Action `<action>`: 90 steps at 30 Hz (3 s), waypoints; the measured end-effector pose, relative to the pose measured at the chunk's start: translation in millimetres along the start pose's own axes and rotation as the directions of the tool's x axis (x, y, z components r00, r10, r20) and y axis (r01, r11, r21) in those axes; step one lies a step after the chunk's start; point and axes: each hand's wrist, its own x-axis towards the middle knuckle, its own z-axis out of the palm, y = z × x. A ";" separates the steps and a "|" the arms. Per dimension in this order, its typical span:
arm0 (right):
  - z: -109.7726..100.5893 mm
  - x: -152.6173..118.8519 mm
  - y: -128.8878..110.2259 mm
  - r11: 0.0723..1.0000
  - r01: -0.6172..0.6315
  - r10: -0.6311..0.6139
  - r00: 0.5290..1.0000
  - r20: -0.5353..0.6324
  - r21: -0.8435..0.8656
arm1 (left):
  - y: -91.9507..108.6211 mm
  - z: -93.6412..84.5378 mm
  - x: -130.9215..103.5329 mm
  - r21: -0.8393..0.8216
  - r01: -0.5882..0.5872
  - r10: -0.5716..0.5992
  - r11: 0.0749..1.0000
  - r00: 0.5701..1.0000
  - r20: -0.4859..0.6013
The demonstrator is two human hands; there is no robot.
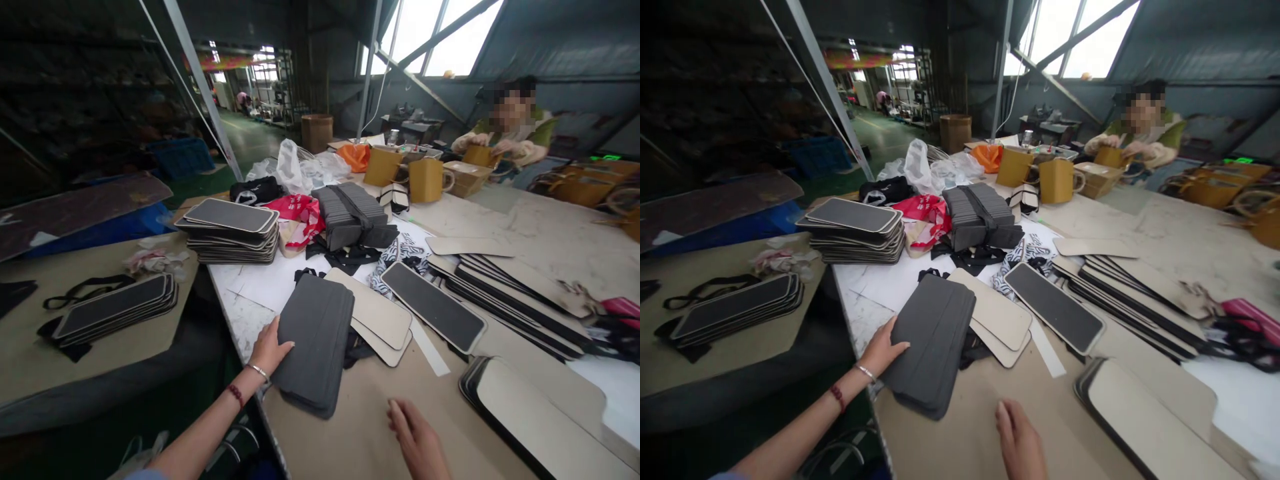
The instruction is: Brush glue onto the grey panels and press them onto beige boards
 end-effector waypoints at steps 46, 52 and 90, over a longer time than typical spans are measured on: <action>-123.6 -159.4 60.6 0.907 -0.399 0.348 0.891 -0.292 -0.135 | 92.2 79.6 -129.4 -0.456 0.525 0.058 0.719 0.608 0.792; -142.3 -190.5 94.4 0.940 -0.337 0.332 0.860 -0.388 0.056 | 118.6 96.1 -177.7 -0.511 0.382 0.193 0.770 0.624 0.757; 102.3 55.8 -101.7 0.963 -0.260 0.245 0.957 -0.157 -0.078 | 40.6 10.9 21.0 -0.663 0.651 -0.131 0.369 0.743 0.656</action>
